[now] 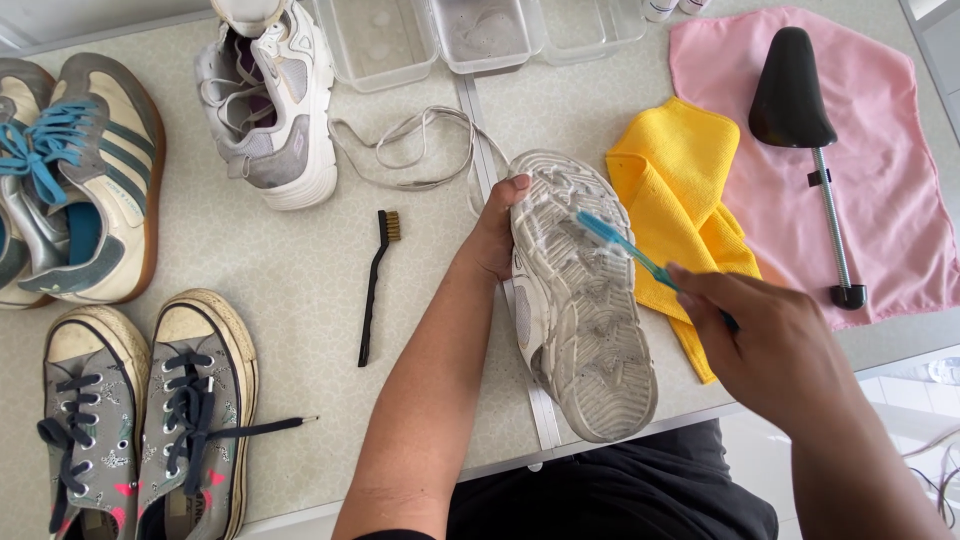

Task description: The person is cleaning the sole of a white sneaker by scrubbing it with a toothbrush dipped in a cleaning solution.

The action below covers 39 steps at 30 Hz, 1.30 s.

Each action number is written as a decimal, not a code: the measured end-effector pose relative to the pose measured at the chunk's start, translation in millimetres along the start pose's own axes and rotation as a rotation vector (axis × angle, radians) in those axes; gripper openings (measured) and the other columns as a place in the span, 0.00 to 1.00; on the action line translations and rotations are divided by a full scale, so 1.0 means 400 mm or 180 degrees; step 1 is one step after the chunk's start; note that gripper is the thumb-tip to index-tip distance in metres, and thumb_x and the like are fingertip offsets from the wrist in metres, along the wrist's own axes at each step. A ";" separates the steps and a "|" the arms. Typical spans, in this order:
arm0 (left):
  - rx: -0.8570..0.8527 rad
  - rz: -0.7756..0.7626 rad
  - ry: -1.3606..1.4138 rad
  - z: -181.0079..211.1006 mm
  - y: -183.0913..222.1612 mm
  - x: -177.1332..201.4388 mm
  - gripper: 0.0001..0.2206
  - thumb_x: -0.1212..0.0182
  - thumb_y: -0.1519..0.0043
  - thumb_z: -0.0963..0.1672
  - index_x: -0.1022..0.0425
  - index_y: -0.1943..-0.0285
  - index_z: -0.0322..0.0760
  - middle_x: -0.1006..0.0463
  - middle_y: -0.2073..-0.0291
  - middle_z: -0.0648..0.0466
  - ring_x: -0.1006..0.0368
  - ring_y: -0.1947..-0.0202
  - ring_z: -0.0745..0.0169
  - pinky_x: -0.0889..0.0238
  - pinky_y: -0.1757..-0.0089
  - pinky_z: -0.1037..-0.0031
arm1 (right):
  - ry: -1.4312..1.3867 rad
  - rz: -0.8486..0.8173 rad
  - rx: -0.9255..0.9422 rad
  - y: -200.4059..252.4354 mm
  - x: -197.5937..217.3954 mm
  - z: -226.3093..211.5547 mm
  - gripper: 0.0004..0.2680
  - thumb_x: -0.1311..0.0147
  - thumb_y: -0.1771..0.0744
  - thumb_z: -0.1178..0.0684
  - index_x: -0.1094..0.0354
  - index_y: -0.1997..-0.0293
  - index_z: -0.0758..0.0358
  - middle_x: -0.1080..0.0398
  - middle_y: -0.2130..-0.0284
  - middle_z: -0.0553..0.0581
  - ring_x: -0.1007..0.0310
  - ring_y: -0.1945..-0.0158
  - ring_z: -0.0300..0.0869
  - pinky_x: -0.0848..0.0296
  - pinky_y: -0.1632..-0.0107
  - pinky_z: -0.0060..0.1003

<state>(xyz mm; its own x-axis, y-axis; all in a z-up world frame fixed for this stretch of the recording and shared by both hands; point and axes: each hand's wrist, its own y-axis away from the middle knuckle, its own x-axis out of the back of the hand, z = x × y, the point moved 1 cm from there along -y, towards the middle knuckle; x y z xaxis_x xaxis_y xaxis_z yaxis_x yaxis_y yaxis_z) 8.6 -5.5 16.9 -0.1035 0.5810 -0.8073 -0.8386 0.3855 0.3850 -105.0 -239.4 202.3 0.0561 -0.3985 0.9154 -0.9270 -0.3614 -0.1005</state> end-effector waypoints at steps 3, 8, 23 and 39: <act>-0.0039 0.0095 -0.0075 0.006 0.006 -0.014 0.28 0.42 0.49 0.55 0.30 0.45 0.36 0.23 0.57 0.45 0.26 0.54 0.49 0.32 0.52 0.58 | 0.0031 0.0044 -0.0129 0.063 0.008 0.013 0.09 0.46 0.32 0.54 0.23 0.48 0.56 0.19 0.57 0.49 0.19 0.61 0.42 0.23 0.60 0.39; 0.0161 0.0004 -0.0064 0.009 0.007 -0.022 0.34 0.44 0.49 0.56 0.32 0.36 0.34 0.24 0.48 0.40 0.27 0.46 0.43 0.33 0.45 0.52 | 0.0030 0.0065 -0.0440 0.102 -0.004 0.023 0.08 0.45 0.32 0.53 0.22 0.50 0.55 0.19 0.63 0.45 0.22 0.68 0.39 0.28 0.65 0.36; 0.0005 -0.1080 0.0061 0.003 0.025 -0.021 0.36 0.38 0.46 0.58 0.31 0.36 0.28 0.22 0.48 0.37 0.26 0.47 0.40 0.33 0.45 0.52 | 0.0272 0.0030 -0.0195 -0.195 -0.076 -0.036 0.10 0.53 0.31 0.54 0.24 0.48 0.53 0.23 0.72 0.54 0.26 0.69 0.56 0.31 0.68 0.52; -0.0134 -0.0505 -0.0008 0.003 0.001 0.000 0.34 0.41 0.47 0.57 0.31 0.38 0.31 0.23 0.50 0.38 0.27 0.47 0.40 0.33 0.46 0.51 | 0.0068 0.0131 -0.0217 0.107 -0.012 -0.053 0.08 0.46 0.32 0.54 0.25 0.49 0.57 0.22 0.69 0.52 0.24 0.71 0.46 0.28 0.68 0.44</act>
<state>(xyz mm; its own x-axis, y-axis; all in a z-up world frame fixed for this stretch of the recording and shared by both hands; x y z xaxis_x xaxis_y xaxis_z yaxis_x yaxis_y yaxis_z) 9.0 -4.6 17.3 0.0332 0.5171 -0.8553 -0.8660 0.4421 0.2337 -152.7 -235.2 201.8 0.0103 -0.3935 0.9193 -0.9515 -0.2866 -0.1121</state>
